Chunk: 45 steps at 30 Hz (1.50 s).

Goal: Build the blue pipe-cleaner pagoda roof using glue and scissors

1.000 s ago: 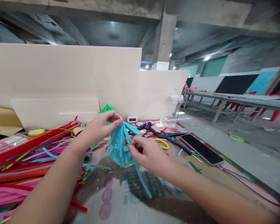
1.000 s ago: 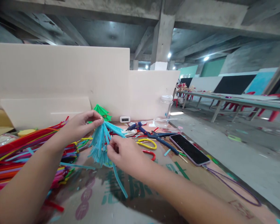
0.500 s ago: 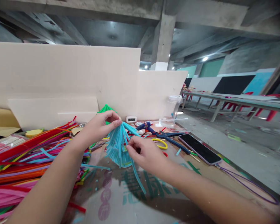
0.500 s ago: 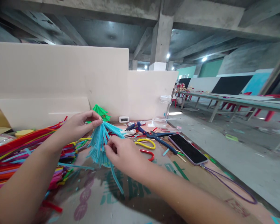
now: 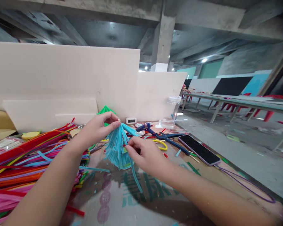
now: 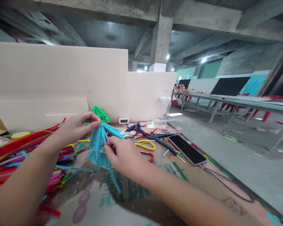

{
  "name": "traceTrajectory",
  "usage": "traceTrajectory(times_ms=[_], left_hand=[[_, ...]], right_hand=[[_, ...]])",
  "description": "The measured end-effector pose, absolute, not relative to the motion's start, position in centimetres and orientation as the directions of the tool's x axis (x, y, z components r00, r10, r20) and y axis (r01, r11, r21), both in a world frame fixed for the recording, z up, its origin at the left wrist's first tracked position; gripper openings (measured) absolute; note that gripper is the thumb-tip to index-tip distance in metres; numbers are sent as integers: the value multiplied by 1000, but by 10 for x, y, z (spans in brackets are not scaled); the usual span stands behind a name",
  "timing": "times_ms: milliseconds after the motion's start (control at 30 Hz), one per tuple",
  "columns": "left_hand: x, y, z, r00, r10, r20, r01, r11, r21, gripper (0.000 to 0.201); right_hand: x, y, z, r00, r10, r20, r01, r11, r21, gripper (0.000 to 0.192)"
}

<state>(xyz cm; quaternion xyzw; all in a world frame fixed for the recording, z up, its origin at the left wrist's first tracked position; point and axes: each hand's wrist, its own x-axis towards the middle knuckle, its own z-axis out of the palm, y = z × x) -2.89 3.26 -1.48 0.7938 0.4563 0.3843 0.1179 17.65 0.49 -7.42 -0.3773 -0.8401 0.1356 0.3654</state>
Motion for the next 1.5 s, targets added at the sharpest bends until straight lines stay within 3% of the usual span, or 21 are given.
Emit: traceTrajectory(times_ms=[400, 567, 700, 833, 900, 967, 1067, 1367, 1500], left_hand=[[-29, 35, -17, 277, 809, 519, 613, -564, 553, 29], [-32, 37, -18, 267, 818, 509, 597, -555, 579, 30], [-32, 38, -18, 225, 837, 499, 594, -524, 611, 31], [-33, 40, -19, 191, 850, 491, 592, -499, 633, 32], [-33, 41, -19, 190, 851, 490, 595, -497, 631, 32], [-33, 42, -20, 190, 848, 495, 603, -499, 623, 30], [-33, 42, -19, 187, 838, 512, 623, -504, 598, 29], [-27, 35, -15, 215, 827, 519, 676, -510, 533, 27], [-25, 35, -16, 235, 811, 536, 664, -536, 521, 29]], right_hand=[[179, 5, -67, -449, 741, 499, 579, 666, -469, 18], [190, 0, -52, -538, 746, 392, 610, 666, -429, 39], [197, 8, -54, -600, 784, 158, 582, 564, -586, 43], [193, 23, -77, -634, 767, -100, 388, 204, -899, 37], [189, 26, -87, -629, 764, -146, 232, 5, -973, 44], [187, 25, -93, -614, 778, -132, 106, -85, -991, 48], [185, 21, -93, -608, 786, -109, 50, -100, -994, 49], [187, 19, -85, -635, 760, -137, 182, -24, -983, 40], [190, 19, -81, -628, 769, -118, 163, -18, -986, 38]])
